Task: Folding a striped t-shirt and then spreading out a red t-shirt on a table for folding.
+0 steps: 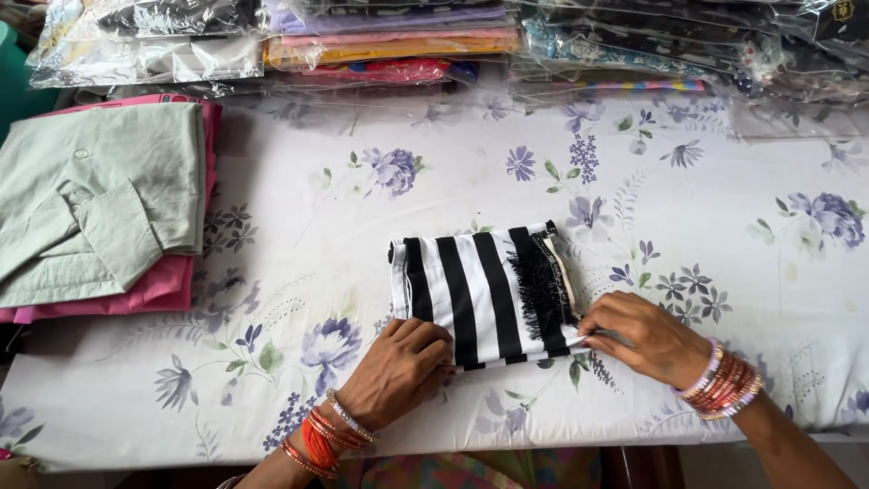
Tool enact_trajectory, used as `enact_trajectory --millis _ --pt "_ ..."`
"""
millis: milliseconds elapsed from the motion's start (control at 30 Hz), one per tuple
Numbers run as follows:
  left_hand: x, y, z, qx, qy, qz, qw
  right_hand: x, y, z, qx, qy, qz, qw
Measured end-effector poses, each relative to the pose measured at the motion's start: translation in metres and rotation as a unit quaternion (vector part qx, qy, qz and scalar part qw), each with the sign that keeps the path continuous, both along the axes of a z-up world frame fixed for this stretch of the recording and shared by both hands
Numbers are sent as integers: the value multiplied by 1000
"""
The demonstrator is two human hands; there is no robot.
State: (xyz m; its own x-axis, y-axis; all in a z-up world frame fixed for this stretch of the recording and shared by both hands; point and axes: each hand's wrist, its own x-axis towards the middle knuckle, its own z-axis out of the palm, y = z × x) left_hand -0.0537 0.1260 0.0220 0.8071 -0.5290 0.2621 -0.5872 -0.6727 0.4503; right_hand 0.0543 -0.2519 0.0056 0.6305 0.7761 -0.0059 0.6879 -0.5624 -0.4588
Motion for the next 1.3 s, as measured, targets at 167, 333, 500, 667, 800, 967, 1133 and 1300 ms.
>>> enact_trajectory --millis 167,333,500,667,800,967,1133,1300 --pt "-1 2 7 -7 -3 -9 1000 -11 4 19 -9 -7 -21 1000" --pt "4 -5 30 -16 3 -25 1000 -10 6 22 -32 21 -29 999" --pt "25 -41 36 27 225 115 967 4 26 12 -51 -100 -70 991" --pt "58 -72 -15 -119 116 121 979 10 97 12 23 -251 -17 968" --pt "73 -65 -20 138 -23 152 978 35 97 -26 -69 -261 20 963" --pt "76 -24 -23 204 89 186 957 38 91 -27 -96 -233 17 968" --pt "74 -15 -29 176 51 199 963 37 93 -27 -93 -228 13 969" --pt "74 -18 -23 167 10 195 966 38 93 -27 -85 -228 11 970"
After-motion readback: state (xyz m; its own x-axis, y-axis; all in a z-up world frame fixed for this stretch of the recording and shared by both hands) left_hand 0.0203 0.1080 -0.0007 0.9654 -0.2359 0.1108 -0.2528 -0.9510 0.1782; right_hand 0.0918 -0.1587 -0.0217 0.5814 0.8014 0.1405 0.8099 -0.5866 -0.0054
